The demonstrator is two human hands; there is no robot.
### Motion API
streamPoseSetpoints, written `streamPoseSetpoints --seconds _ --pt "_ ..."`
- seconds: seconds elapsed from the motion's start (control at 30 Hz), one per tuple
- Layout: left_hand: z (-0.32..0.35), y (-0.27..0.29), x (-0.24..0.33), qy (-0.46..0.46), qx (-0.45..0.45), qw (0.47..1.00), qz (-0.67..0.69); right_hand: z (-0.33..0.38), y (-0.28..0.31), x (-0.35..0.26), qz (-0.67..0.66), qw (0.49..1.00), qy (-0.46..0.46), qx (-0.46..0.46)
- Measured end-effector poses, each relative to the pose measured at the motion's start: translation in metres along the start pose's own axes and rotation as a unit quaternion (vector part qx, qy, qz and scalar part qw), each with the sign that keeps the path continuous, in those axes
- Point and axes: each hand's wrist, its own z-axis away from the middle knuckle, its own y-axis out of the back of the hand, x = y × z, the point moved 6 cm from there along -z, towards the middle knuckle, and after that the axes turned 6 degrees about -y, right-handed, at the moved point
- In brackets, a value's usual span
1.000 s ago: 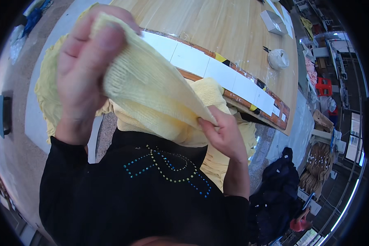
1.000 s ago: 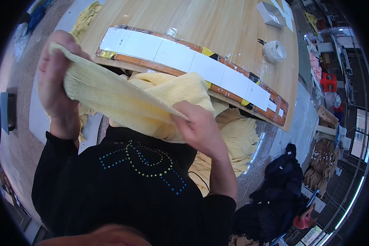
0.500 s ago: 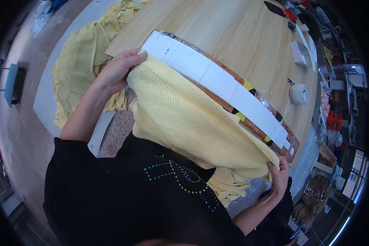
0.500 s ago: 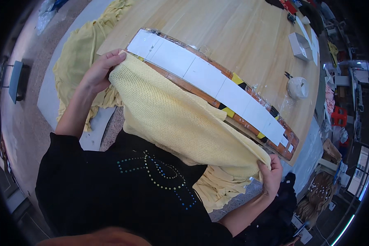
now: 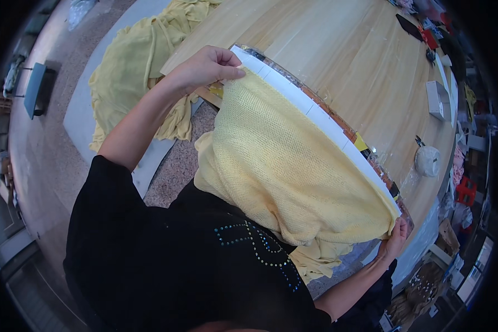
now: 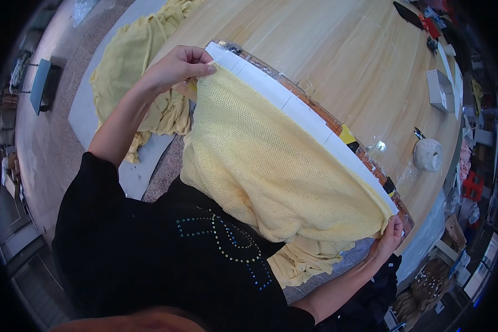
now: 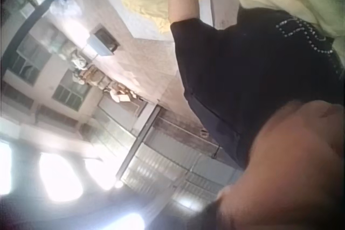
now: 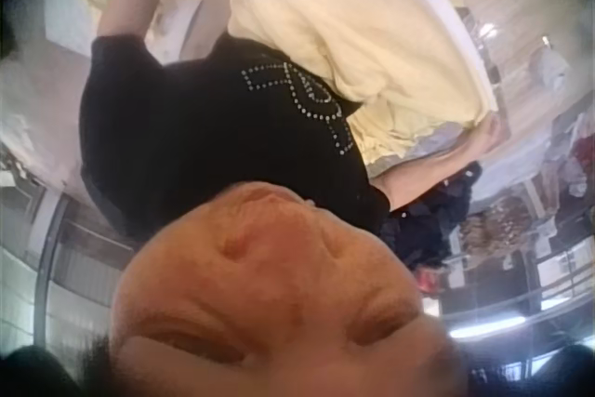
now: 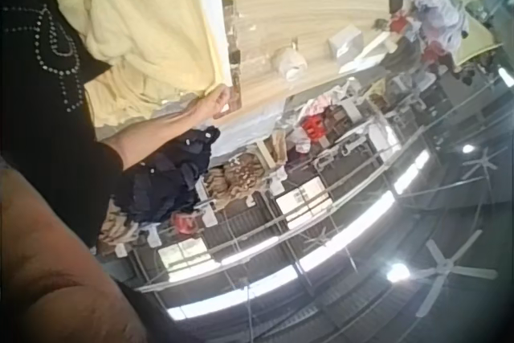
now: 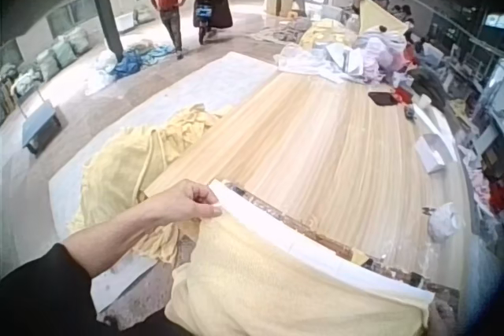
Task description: Inspecting yellow knitted fabric garments on an inspection table against a fixed template.
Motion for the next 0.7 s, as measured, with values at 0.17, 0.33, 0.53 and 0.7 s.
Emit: streamPoseSetpoints --seconds 0.17,0.33,0.53,0.7 --pt "-0.017 -0.009 -0.004 0.017 0.027 0.999 -0.016 -0.037 0.014 0.018 0.059 0.996 0.035 0.063" --pt "-0.025 -0.006 -0.015 -0.019 0.051 0.993 -0.107 -0.033 -0.007 0.009 0.112 0.991 0.019 0.071" --pt "-0.027 -0.003 -0.014 -0.002 0.056 0.986 -0.159 -0.023 -0.017 0.003 -0.012 0.992 -0.096 -0.077" --pt "-0.036 -0.019 -0.006 -0.003 0.026 0.987 -0.156 0.038 -0.047 -0.038 0.375 0.898 -0.021 -0.229"
